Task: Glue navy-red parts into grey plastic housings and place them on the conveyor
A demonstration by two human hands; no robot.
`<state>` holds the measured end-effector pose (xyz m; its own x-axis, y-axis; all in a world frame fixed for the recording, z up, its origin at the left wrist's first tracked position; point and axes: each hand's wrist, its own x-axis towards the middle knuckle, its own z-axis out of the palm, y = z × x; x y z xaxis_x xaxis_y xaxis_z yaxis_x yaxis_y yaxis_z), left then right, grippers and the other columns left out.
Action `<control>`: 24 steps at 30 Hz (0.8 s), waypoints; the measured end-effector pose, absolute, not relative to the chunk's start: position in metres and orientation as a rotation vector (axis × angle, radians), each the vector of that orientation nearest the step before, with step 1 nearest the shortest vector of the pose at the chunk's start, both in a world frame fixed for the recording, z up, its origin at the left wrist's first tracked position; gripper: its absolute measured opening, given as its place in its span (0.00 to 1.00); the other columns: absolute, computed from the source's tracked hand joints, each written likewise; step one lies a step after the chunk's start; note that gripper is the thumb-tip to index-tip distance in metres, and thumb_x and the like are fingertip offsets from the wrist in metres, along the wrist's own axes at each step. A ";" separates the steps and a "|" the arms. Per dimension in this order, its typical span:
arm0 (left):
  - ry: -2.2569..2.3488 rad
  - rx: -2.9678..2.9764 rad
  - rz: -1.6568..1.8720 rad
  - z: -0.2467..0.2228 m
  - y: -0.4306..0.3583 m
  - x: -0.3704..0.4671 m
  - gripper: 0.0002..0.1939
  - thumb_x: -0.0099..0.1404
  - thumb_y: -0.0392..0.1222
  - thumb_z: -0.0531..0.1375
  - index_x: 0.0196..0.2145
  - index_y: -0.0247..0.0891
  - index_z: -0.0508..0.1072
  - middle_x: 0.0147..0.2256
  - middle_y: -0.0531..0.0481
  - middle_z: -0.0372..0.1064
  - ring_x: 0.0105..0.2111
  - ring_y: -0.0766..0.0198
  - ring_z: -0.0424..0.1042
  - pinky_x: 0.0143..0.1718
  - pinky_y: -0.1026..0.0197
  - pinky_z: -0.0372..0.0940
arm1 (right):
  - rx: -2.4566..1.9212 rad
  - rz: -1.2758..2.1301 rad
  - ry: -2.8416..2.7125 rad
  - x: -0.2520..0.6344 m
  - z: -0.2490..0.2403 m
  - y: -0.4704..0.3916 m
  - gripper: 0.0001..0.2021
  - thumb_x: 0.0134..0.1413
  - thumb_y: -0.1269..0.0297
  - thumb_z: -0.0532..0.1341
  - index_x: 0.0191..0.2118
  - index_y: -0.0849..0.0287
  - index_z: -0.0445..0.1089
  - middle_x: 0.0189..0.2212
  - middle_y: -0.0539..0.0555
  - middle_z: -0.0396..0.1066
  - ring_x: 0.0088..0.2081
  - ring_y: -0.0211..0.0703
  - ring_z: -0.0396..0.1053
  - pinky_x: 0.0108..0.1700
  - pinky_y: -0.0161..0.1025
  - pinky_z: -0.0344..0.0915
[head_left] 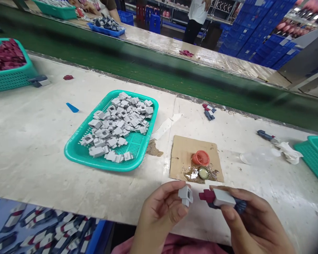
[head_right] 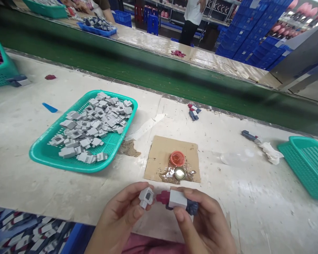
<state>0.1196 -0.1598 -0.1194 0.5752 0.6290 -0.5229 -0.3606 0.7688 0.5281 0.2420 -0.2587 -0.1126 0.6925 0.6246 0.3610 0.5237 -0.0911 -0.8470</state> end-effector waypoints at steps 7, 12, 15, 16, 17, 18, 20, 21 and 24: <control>0.741 0.423 0.572 -0.116 -0.161 0.121 0.16 0.42 0.43 0.74 0.31 0.46 0.81 0.30 0.55 0.79 0.29 0.71 0.73 0.32 0.73 0.66 | -1.716 0.119 -0.917 0.237 -0.112 -0.254 0.13 0.46 0.71 0.67 0.39 0.52 0.72 0.33 0.48 0.77 0.30 0.41 0.77 0.31 0.25 0.73; 0.729 0.446 0.586 -0.116 -0.162 0.120 0.15 0.42 0.43 0.74 0.31 0.46 0.81 0.30 0.55 0.79 0.27 0.73 0.70 0.31 0.73 0.65 | -1.711 0.121 -0.954 0.232 -0.112 -0.254 0.13 0.47 0.72 0.66 0.40 0.52 0.71 0.34 0.49 0.77 0.32 0.42 0.77 0.31 0.28 0.74; 0.722 0.501 0.602 -0.117 -0.162 0.119 0.14 0.43 0.44 0.74 0.31 0.47 0.81 0.33 0.54 0.79 0.28 0.71 0.71 0.32 0.72 0.65 | -1.674 0.110 -0.923 0.227 -0.112 -0.252 0.13 0.49 0.72 0.65 0.42 0.51 0.71 0.34 0.48 0.76 0.34 0.41 0.76 0.34 0.31 0.75; 0.728 0.530 0.608 -0.117 -0.162 0.118 0.14 0.44 0.45 0.73 0.31 0.47 0.81 0.34 0.53 0.79 0.29 0.70 0.71 0.33 0.71 0.66 | -1.659 0.100 -0.927 0.227 -0.112 -0.251 0.13 0.50 0.72 0.65 0.42 0.50 0.71 0.34 0.48 0.75 0.34 0.41 0.76 0.34 0.32 0.75; 0.740 0.557 0.613 -0.117 -0.161 0.118 0.13 0.44 0.46 0.73 0.31 0.48 0.82 0.34 0.54 0.79 0.29 0.69 0.71 0.34 0.70 0.66 | -1.644 0.090 -0.950 0.228 -0.110 -0.249 0.13 0.51 0.72 0.64 0.42 0.50 0.71 0.34 0.48 0.75 0.35 0.41 0.75 0.34 0.33 0.75; 0.752 0.580 0.615 -0.117 -0.161 0.118 0.13 0.44 0.46 0.73 0.31 0.49 0.82 0.35 0.54 0.79 0.29 0.69 0.71 0.35 0.70 0.66 | -1.641 0.088 -1.001 0.230 -0.109 -0.248 0.13 0.51 0.73 0.63 0.42 0.50 0.71 0.35 0.49 0.74 0.36 0.41 0.75 0.34 0.33 0.75; 0.772 0.621 0.610 -0.118 -0.161 0.117 0.13 0.45 0.48 0.73 0.31 0.50 0.82 0.33 0.55 0.79 0.28 0.69 0.71 0.34 0.70 0.66 | -1.645 0.122 -1.185 0.236 -0.105 -0.248 0.15 0.51 0.75 0.63 0.43 0.49 0.71 0.36 0.49 0.75 0.36 0.42 0.75 0.34 0.33 0.74; 0.782 0.644 0.608 -0.117 -0.161 0.117 0.13 0.45 0.49 0.72 0.31 0.51 0.82 0.30 0.55 0.79 0.27 0.69 0.70 0.33 0.71 0.65 | -1.646 0.150 -1.275 0.238 -0.104 -0.248 0.15 0.51 0.75 0.63 0.44 0.50 0.71 0.37 0.49 0.75 0.37 0.42 0.75 0.34 0.33 0.74; 0.824 0.717 0.602 -0.117 -0.162 0.115 0.13 0.44 0.50 0.72 0.31 0.53 0.82 0.24 0.56 0.77 0.26 0.68 0.70 0.32 0.70 0.64 | -1.654 0.172 -1.307 0.237 -0.104 -0.250 0.10 0.54 0.70 0.63 0.42 0.50 0.71 0.36 0.50 0.75 0.35 0.42 0.74 0.34 0.34 0.74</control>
<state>0.1146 -0.1622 -0.1167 0.5436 0.7165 -0.4371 -0.1986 0.6158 0.7625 0.2372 -0.2502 -0.1042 0.4100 0.8034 0.4317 0.6640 0.0616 -0.7452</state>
